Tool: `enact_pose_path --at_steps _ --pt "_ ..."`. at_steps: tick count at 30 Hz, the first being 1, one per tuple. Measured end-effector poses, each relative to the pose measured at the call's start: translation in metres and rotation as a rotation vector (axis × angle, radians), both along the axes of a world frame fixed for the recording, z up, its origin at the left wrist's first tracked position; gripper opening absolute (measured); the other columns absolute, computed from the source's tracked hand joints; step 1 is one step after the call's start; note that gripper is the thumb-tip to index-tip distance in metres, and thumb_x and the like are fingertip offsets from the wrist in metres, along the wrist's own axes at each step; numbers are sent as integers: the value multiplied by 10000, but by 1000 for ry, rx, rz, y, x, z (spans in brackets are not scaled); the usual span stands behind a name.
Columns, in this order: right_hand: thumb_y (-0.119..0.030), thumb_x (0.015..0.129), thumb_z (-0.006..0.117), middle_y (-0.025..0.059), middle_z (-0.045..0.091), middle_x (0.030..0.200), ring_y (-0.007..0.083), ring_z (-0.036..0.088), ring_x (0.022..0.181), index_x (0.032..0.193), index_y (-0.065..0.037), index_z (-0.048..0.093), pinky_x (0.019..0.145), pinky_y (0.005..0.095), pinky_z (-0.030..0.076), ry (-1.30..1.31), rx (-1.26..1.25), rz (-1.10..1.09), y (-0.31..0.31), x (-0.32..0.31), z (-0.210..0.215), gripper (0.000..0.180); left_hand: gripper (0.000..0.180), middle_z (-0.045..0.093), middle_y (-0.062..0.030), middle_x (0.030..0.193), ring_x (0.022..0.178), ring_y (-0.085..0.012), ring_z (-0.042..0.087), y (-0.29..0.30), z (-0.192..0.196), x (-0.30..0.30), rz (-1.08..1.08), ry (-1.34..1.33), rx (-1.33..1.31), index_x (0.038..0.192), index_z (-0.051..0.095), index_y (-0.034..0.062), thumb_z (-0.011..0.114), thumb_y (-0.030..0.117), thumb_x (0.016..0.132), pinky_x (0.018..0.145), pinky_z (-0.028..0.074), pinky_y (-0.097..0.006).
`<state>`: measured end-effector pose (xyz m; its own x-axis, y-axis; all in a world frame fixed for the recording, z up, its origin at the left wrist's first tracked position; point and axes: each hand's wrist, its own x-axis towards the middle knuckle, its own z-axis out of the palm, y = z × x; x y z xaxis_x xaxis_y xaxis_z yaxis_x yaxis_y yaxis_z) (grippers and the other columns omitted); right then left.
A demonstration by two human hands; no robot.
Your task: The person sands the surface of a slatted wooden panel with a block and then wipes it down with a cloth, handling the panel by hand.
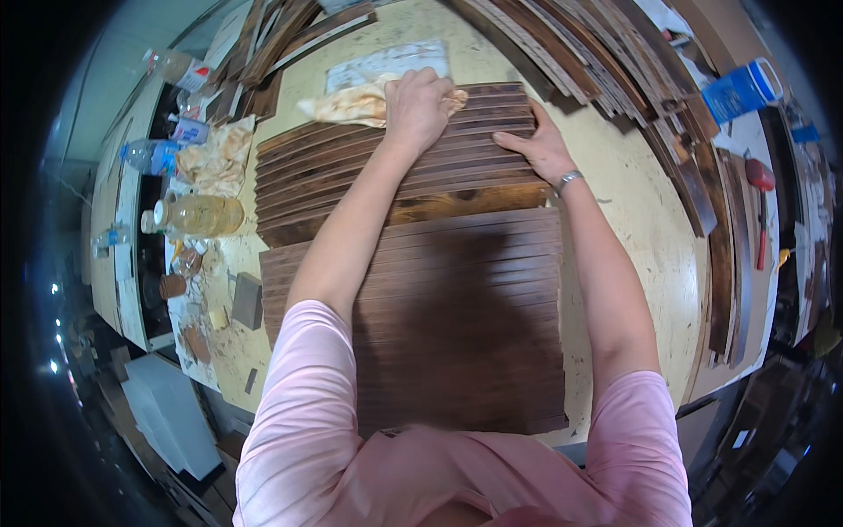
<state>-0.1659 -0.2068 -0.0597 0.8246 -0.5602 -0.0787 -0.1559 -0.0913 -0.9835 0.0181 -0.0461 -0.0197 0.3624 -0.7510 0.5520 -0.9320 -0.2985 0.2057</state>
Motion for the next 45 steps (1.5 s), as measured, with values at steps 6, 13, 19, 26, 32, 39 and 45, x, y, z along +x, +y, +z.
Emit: enact_pose_path --at_steps 6,13,19,26,32,39,45 --pt "-284 680 919 244 504 1426 271 514 1306 1493 125 256 1114 329 390 27 -26 -30 -2 -5 3 1126 182 679 -68 897 889 -230 645 135 -1 82 159 295 13 988 772 111 760 186 821 811 511 -365" --pt "-239 678 924 229 511 1421 263 525 1289 1499 120 246 1104 333 401 -36 64 -17 4 4 2 1124 184 715 -124 1067 825 -256 701 258 51 170 481 1071 -298 1084 698 27 611 108 943 704 567 -354" --pt "-196 702 909 185 575 1352 232 571 1227 1484 103 296 1066 326 438 -38 48 -12 12 0 19 1038 358 685 -147 1083 961 -216 683 163 60 71 302 1240 -232 1223 599 0 448 258 1024 848 580 -375" --pt "-171 713 896 191 538 1391 224 559 1225 1495 106 275 1051 316 447 -69 -54 -50 -3 3 -8 1037 384 596 -104 1392 1355 -258 499 -2 -6 -34 -240 230 128 1320 635 106 620 143 938 1186 324 -418" --pt "-185 716 894 161 586 1341 199 576 1198 1485 73 330 1048 299 440 -21 -107 -72 2 -2 -1 987 316 667 -80 1289 1248 -252 600 34 -4 -16 -340 587 -24 1174 733 182 620 56 907 1141 418 -374" --pt "-157 727 884 146 602 1319 188 574 1188 1484 69 328 1028 293 453 -93 -42 -53 2 6 -9 967 260 684 -86 1256 1197 -260 634 6 -1 -33 -187 230 98 1135 751 160 614 133 916 1021 509 -343" --pt "-220 641 916 200 511 1430 264 497 1314 1478 77 336 1127 322 367 -83 50 -14 2 3 -1 1061 328 728 -100 1145 1000 -236 709 11 -4 -15 -187 523 113 1061 762 95 518 41 848 952 550 -333"
